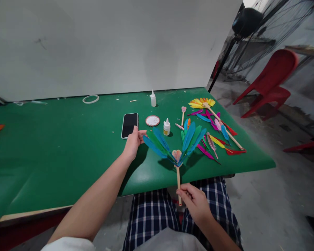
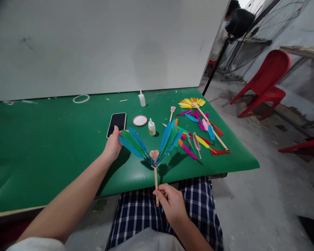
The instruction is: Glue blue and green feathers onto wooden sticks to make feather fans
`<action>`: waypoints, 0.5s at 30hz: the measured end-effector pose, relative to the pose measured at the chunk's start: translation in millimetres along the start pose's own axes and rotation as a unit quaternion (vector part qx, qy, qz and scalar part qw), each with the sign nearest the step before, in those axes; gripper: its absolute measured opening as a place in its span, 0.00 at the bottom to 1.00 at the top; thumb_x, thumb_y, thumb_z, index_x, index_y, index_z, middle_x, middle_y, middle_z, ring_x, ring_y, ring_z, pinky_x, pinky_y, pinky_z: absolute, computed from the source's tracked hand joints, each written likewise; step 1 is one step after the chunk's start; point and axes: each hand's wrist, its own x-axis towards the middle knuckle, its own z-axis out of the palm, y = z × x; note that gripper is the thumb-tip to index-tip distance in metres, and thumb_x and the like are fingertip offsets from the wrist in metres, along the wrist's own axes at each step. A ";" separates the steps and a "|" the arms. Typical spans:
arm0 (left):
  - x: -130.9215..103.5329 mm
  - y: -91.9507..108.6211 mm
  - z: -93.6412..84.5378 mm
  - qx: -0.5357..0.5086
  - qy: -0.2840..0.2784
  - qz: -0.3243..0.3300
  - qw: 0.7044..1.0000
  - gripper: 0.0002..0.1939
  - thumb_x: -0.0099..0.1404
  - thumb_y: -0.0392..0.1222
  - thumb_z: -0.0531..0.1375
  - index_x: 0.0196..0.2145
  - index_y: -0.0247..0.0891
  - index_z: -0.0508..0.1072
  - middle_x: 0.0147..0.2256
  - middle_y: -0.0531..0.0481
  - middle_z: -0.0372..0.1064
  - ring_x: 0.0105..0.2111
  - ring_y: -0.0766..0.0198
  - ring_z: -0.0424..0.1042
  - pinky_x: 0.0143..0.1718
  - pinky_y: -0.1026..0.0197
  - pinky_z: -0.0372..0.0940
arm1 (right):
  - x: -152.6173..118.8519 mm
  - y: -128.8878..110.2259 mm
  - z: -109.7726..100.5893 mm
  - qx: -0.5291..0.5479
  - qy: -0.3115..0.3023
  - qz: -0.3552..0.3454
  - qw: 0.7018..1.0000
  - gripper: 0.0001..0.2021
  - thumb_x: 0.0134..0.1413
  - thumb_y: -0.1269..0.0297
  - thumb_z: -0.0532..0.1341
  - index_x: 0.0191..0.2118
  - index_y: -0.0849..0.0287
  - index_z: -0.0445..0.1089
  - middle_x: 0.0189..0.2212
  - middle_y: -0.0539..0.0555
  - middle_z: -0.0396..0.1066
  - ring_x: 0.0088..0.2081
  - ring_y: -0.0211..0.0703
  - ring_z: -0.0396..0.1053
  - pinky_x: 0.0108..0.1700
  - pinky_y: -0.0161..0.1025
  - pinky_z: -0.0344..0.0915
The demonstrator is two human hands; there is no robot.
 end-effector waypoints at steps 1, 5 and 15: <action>0.3 -0.6 -0.4 -0.002 -0.003 0.000 1.000 0.35 0.58 0.66 0.45 0.32 0.30 0.74 0.31 0.41 0.73 0.33 0.57 0.72 0.34 0.58 0.65 | 0.0 0.2 0.2 0.000 -0.003 0.002 1.000 0.11 0.52 0.60 0.54 0.25 0.60 0.66 0.17 0.48 0.64 0.19 0.32 0.63 0.23 0.28 0.59; 1.1 -1.6 -1.7 0.001 -0.017 -0.007 1.000 0.36 0.58 0.66 0.43 0.33 0.29 0.74 0.31 0.40 0.74 0.33 0.56 0.72 0.34 0.57 0.65 | 0.3 0.6 2.0 0.005 -0.012 0.014 1.000 0.11 0.52 0.60 0.54 0.25 0.61 0.66 0.17 0.48 0.65 0.19 0.32 0.64 0.24 0.28 0.59; -0.8 2.5 0.6 0.032 -0.015 -0.027 0.999 0.37 0.57 0.67 0.43 0.36 0.29 0.72 0.33 0.38 0.73 0.36 0.53 0.72 0.36 0.55 0.66 | -0.4 -2.9 3.1 -0.006 -0.020 0.013 1.000 0.11 0.52 0.60 0.54 0.25 0.60 0.66 0.17 0.47 0.65 0.19 0.32 0.63 0.23 0.28 0.59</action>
